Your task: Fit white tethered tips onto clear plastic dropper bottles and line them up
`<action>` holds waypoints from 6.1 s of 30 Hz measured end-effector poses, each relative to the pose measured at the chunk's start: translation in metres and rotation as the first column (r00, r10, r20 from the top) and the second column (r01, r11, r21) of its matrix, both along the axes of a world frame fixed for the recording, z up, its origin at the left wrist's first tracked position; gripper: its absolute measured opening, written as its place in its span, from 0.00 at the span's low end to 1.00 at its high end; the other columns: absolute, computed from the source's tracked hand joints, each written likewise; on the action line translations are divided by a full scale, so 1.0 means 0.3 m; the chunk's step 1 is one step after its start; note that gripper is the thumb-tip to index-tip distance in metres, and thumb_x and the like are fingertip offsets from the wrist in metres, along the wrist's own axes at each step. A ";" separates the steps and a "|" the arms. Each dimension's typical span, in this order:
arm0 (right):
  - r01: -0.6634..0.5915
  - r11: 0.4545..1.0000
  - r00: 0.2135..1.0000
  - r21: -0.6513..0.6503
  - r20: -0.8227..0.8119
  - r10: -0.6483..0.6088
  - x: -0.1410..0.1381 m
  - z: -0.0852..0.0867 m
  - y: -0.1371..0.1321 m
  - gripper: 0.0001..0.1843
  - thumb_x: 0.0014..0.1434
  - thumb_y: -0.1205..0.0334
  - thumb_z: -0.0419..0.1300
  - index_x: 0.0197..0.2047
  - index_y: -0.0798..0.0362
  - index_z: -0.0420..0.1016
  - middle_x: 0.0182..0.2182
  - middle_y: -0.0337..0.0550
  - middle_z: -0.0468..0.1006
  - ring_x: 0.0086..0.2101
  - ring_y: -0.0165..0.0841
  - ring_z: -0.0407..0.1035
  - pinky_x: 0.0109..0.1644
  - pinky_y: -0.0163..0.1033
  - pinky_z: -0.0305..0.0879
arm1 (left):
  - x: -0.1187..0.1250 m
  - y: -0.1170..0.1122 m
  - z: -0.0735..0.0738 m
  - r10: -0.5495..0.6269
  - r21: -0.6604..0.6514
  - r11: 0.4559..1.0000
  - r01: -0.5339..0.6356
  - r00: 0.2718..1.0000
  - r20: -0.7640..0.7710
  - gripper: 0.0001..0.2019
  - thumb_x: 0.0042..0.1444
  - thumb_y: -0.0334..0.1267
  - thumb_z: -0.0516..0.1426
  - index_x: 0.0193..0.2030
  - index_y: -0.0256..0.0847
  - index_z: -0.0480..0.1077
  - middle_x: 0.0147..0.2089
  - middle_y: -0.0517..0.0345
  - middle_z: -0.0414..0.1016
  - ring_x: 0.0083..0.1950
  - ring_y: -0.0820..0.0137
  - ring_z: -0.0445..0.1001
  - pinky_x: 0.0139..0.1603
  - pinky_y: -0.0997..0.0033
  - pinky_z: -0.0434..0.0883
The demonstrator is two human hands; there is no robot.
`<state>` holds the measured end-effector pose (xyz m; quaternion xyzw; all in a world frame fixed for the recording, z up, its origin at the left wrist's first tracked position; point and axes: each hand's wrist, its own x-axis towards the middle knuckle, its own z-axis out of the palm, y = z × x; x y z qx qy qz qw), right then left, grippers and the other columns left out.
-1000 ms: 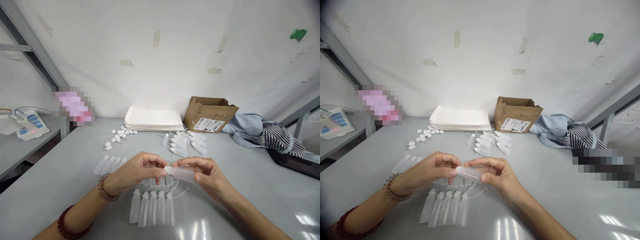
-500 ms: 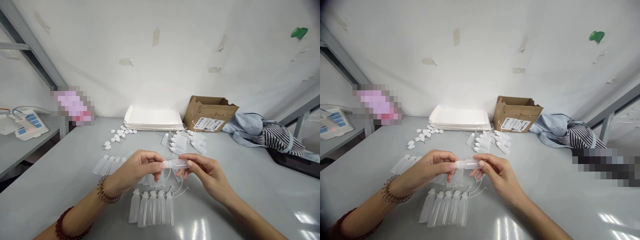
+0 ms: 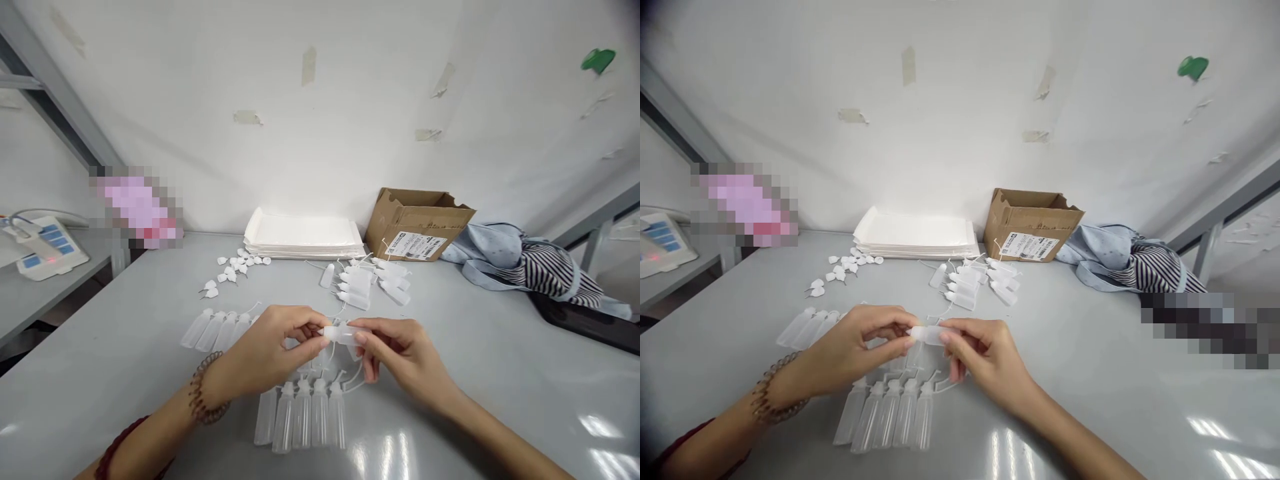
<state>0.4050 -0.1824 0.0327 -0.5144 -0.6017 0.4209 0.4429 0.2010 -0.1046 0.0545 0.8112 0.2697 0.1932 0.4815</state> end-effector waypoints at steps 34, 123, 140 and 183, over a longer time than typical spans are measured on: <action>-0.265 0.885 0.902 -0.383 -0.423 0.087 -0.001 0.015 0.006 0.23 0.60 0.45 0.55 0.22 0.54 0.63 0.15 0.28 0.57 0.11 0.18 0.43 0.11 0.28 0.44 | 0.019 -0.029 0.005 -0.045 0.246 0.969 0.013 0.991 0.124 0.07 0.58 0.35 0.55 0.32 0.36 0.72 0.26 0.59 0.67 0.28 0.73 0.65 0.31 0.74 0.64; -0.219 0.962 0.672 -0.163 0.689 0.270 0.147 0.004 0.051 0.11 0.56 0.75 0.52 0.34 0.53 0.74 0.35 0.42 0.72 0.32 0.32 0.67 0.36 0.37 0.62 | -0.211 0.259 -0.020 0.735 0.613 0.673 -0.414 0.470 -0.489 0.15 0.55 0.46 0.51 0.38 0.38 0.72 0.38 0.44 0.78 0.39 0.50 0.75 0.34 0.61 0.67; -0.060 0.998 0.974 0.002 0.221 0.058 0.228 0.098 0.065 0.06 0.58 0.63 0.56 0.29 0.53 0.67 0.35 0.41 0.69 0.36 0.32 0.64 0.38 0.36 0.60 | 0.247 0.014 -0.046 -0.047 0.754 0.366 0.546 0.819 -0.571 0.07 0.48 0.21 0.58 0.27 0.36 0.68 0.29 0.51 0.70 0.37 0.62 0.70 0.32 0.67 0.68; -0.027 0.960 0.750 -0.278 -0.641 -0.164 0.051 -0.018 0.056 0.11 0.43 0.61 0.73 0.31 0.55 0.80 0.24 0.36 0.77 0.27 0.25 0.68 0.37 0.32 0.63 | 0.168 -0.074 -0.089 -0.009 0.955 0.015 -0.295 0.956 0.295 0.14 0.49 0.25 0.65 0.41 0.20 0.69 0.26 0.46 0.78 0.26 0.66 0.74 0.21 0.66 0.66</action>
